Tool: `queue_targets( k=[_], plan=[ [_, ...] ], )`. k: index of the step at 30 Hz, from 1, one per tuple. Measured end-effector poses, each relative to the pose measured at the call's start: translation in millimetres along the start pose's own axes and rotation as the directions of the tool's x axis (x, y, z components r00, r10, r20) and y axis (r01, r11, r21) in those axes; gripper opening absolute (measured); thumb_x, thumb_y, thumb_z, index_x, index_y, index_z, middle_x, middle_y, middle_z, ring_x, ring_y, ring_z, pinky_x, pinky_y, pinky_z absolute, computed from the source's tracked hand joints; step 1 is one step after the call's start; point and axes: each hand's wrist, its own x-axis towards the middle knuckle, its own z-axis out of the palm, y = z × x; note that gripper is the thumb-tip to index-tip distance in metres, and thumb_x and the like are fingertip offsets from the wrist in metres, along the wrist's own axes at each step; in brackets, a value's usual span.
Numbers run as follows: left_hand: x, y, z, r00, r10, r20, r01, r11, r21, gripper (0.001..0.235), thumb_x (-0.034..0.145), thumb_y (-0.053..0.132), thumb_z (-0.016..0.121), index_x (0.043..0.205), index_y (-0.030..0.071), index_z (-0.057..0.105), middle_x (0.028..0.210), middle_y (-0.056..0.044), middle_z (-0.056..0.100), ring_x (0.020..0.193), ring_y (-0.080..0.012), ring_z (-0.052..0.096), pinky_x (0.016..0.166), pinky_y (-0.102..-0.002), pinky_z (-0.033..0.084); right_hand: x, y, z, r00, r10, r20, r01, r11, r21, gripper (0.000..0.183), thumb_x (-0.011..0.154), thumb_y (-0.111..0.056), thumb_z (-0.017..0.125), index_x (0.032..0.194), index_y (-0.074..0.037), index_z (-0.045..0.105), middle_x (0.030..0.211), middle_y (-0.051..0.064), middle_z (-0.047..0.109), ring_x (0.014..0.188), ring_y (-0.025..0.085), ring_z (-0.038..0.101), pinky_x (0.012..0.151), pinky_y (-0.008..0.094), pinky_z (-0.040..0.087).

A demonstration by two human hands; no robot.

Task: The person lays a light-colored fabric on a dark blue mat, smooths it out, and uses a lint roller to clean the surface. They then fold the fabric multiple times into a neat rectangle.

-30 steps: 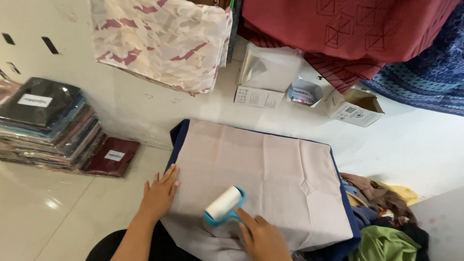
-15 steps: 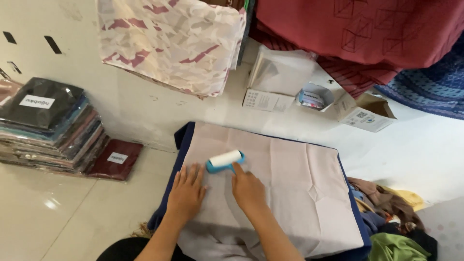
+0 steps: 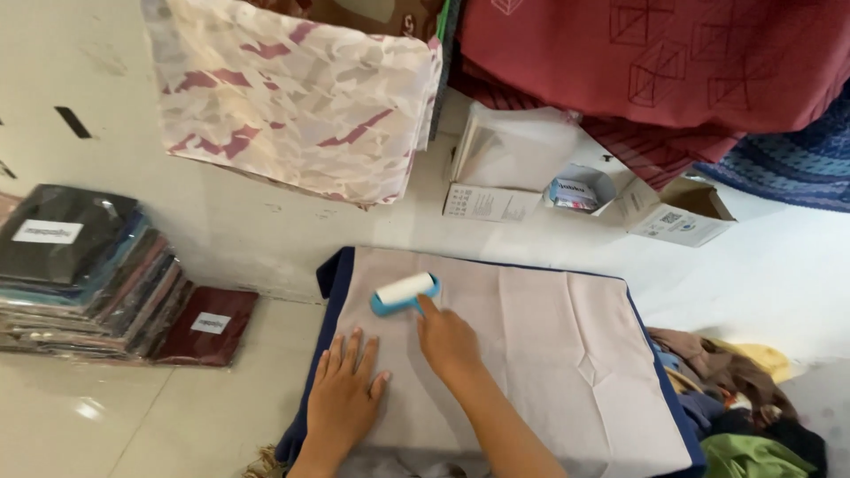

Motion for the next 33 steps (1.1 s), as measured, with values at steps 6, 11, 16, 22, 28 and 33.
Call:
queue_targets(
  k=[6, 11, 16, 22, 28, 33],
  plan=[
    [-1, -1, 0, 1.0, 0.01, -0.021, -0.01, 1.0, 0.015, 0.063, 0.096, 0.053, 0.045, 0.147, 0.017, 0.052, 0.156, -0.009, 0.048, 0.142, -0.0344, 0.045, 0.114, -0.045, 0.036, -164, 126, 13, 0.995, 0.039, -0.088, -0.05, 0.992, -0.12, 0.052, 0.089, -0.035, 0.066, 0.14, -0.042, 0.056, 0.076, 0.011, 0.07, 0.062, 0.037, 0.069, 0.059, 0.051, 0.055],
    [-2, -3, 6, 0.999, -0.01, 0.043, 0.007, 0.998, 0.067, 0.066, 0.095, 0.053, 0.044, 0.15, 0.018, 0.047, 0.159, -0.007, 0.045, 0.146, -0.0312, 0.041, 0.116, -0.044, 0.034, -229, 324, 82, 0.976, -0.172, 0.133, 0.195, 0.964, -0.18, 0.055, 0.099, -0.04, 0.059, 0.151, -0.03, 0.044, 0.085, 0.006, 0.075, 0.064, 0.017, 0.075, 0.062, 0.027, 0.06],
    [-3, -3, 6, 0.998, -0.01, 0.065, 0.005, 0.998, 0.068, 0.065, 0.096, 0.054, 0.042, 0.151, 0.02, 0.046, 0.161, -0.006, 0.043, 0.148, -0.0309, 0.04, 0.117, -0.044, 0.033, -148, 115, -45, 0.946, 0.324, 0.032, -0.31, 0.928, -0.206, 0.048, 0.094, -0.043, 0.057, 0.142, -0.046, 0.051, 0.083, 0.008, 0.072, 0.073, 0.034, 0.072, 0.068, 0.049, 0.055],
    [0, 0, -2, 0.997, -0.006, 0.074, 0.001, 0.998, 0.059, 0.063, 0.097, 0.053, 0.04, 0.15, 0.02, 0.048, 0.16, -0.008, 0.044, 0.147, -0.0329, 0.04, 0.116, -0.045, 0.033, -9, 65, -19, 0.976, 0.161, -0.148, -0.167, 0.986, -0.029, 0.043, 0.097, -0.03, 0.055, 0.14, -0.024, 0.056, 0.093, 0.016, 0.072, 0.081, 0.039, 0.071, 0.07, 0.053, 0.056],
    [0, -1, -7, 0.991, -0.016, 0.132, 0.011, 0.999, 0.04, 0.064, 0.096, 0.053, 0.043, 0.151, 0.02, 0.045, 0.161, -0.007, 0.04, 0.148, -0.0317, 0.036, 0.117, -0.045, 0.03, 55, 40, -18, 0.982, 0.171, -0.076, -0.17, 0.985, 0.017, 0.045, 0.102, -0.027, 0.05, 0.146, -0.019, 0.053, 0.101, 0.019, 0.073, 0.09, 0.04, 0.07, 0.079, 0.052, 0.055],
    [0, -4, -2, 0.989, -0.008, 0.148, -0.001, 0.998, 0.058, 0.065, 0.097, 0.054, 0.04, 0.153, 0.02, 0.043, 0.162, -0.007, 0.039, 0.149, -0.0314, 0.035, 0.118, -0.044, 0.029, 0, 57, -27, 0.982, 0.183, -0.049, -0.184, 0.983, -0.006, 0.045, 0.102, -0.025, 0.049, 0.146, -0.018, 0.053, 0.103, 0.017, 0.073, 0.092, 0.037, 0.07, 0.079, 0.05, 0.056]
  ],
)
